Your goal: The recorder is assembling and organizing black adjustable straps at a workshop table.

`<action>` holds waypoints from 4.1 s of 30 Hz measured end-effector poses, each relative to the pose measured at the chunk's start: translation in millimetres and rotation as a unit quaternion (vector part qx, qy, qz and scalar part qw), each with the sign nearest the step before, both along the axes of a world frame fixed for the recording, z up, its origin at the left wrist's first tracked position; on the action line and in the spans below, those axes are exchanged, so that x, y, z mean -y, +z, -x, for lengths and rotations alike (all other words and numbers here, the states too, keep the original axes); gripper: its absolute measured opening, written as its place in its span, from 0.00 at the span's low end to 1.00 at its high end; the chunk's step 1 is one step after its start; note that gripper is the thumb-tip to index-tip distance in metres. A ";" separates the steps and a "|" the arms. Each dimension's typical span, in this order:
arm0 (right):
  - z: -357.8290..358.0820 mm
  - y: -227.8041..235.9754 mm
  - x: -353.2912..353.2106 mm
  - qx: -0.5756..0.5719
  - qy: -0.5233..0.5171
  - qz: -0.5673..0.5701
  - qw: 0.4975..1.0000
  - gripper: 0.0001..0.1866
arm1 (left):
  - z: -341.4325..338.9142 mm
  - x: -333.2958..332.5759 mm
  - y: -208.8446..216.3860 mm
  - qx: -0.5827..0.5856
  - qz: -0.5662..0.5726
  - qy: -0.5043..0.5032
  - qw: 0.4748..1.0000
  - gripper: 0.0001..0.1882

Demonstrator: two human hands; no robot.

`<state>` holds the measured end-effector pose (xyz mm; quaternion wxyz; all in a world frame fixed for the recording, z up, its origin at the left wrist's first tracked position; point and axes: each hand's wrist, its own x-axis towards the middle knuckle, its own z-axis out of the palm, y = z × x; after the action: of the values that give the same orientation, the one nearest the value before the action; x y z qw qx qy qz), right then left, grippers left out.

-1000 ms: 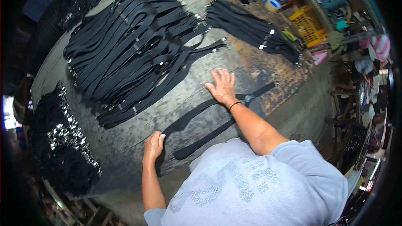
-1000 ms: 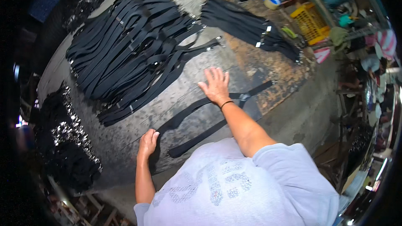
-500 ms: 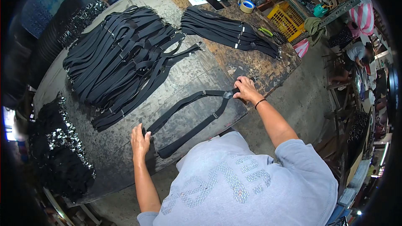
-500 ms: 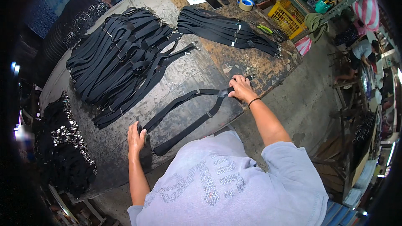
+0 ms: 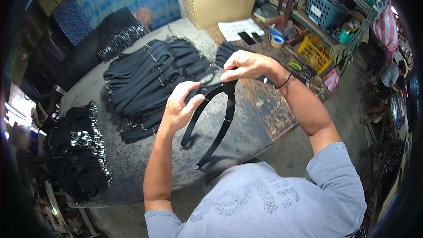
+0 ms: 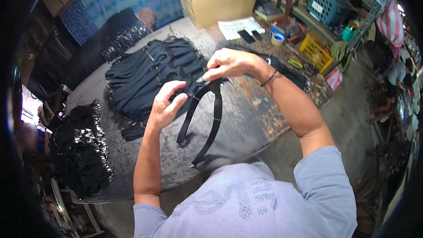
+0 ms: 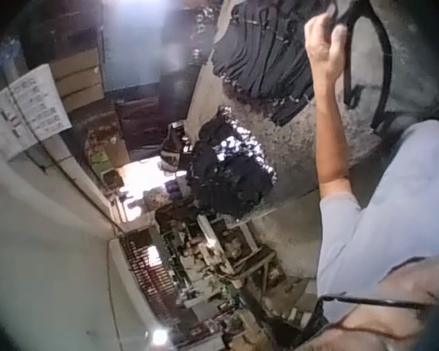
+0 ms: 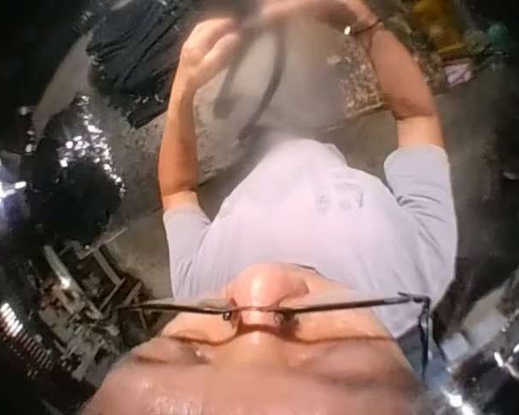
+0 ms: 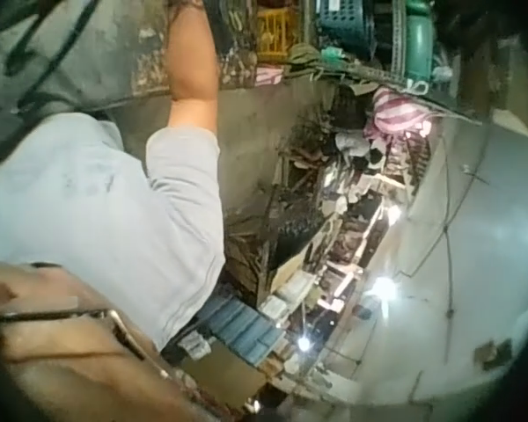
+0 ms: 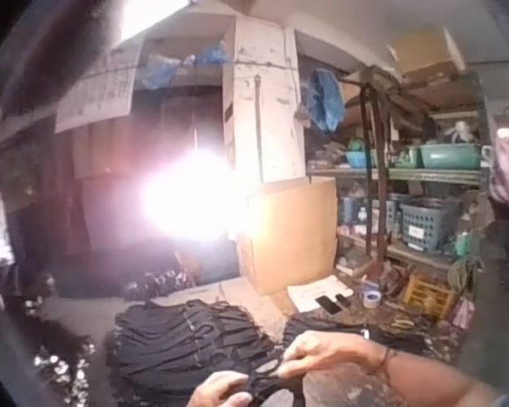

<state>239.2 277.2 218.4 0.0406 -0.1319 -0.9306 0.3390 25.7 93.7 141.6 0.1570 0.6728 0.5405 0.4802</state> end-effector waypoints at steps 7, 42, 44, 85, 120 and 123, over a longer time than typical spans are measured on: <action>46.1 140.7 5.6 -0.117 0.003 -0.182 0.976 0.33 | -28.0 -54.4 127.3 0.071 0.086 -0.058 0.992 0.19; -152.3 130.1 -43.7 -0.068 -0.192 -0.149 0.968 0.30 | -186.0 -9.5 -12.4 0.333 0.405 -0.571 0.631 0.27; -187.4 112.9 -56.4 -0.065 -0.242 -0.146 0.957 0.30 | -195.1 -14.2 -18.3 0.319 0.414 -0.548 0.653 0.20; -346.8 -272.7 -218.7 0.114 -0.568 -0.080 0.811 0.22 | 8.9 -472.6 -189.3 -0.293 0.290 0.035 0.910 0.30; 61.7 -331.9 -103.7 0.178 -0.223 -0.172 0.943 0.15 | -96.1 187.1 -199.5 0.091 0.174 0.482 0.854 0.08; 56.0 -325.4 -87.3 0.109 -0.230 -0.144 0.956 0.16 | -101.0 219.0 -202.4 0.037 0.144 0.487 0.861 0.07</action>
<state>183.2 364.4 -107.0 0.0339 -0.3714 -0.9127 0.1668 126.7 -125.3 -60.8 0.0183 0.2750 0.8562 0.4370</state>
